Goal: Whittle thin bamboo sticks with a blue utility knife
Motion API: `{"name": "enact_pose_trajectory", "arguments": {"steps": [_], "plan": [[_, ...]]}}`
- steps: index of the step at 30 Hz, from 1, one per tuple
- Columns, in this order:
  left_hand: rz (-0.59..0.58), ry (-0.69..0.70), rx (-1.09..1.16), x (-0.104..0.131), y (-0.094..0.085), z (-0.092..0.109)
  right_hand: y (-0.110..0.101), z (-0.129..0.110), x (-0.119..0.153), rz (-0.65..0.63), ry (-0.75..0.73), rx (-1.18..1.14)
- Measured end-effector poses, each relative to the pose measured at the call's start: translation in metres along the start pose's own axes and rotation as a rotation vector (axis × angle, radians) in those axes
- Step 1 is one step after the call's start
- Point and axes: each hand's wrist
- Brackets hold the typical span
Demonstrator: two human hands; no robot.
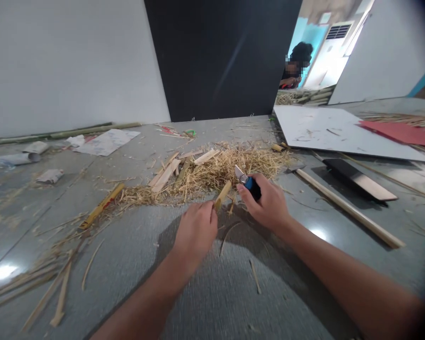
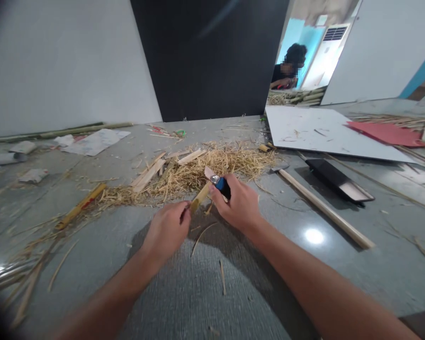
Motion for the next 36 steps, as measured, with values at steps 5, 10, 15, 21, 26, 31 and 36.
{"name": "enact_pose_trajectory", "arguments": {"steps": [5,10,15,21,26,31,36], "plan": [[0.137,-0.280,0.839,-0.012,-0.003,-0.021,0.002,-0.006,0.005,0.000,-0.130,-0.028],[0.110,-0.236,1.510,-0.010,-0.013,-0.010,0.005,-0.014,0.013,-0.089,-0.250,-0.140],[-0.114,-0.159,1.644,0.001,-0.012,0.006,0.001,-0.015,0.016,-0.140,-0.303,-0.250],[-0.195,-0.197,1.636,0.002,-0.005,0.004,-0.002,-0.019,0.016,-0.173,-0.406,-0.395],[-0.141,-0.213,1.634,0.004,-0.003,0.007,-0.001,-0.020,0.017,-0.240,-0.395,-0.337],[-0.023,-0.262,1.512,0.004,-0.004,0.011,-0.008,-0.017,0.012,-0.282,-0.330,-0.267],[0.156,-0.335,1.300,0.000,-0.004,0.004,-0.007,-0.016,0.010,-0.412,-0.397,-0.196]]}}
Point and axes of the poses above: each hand's wrist, its own x-axis away from the middle knuckle, its own y-axis out of the palm, z = x × y, and after that the axes turned 2 degrees about x, right-handed
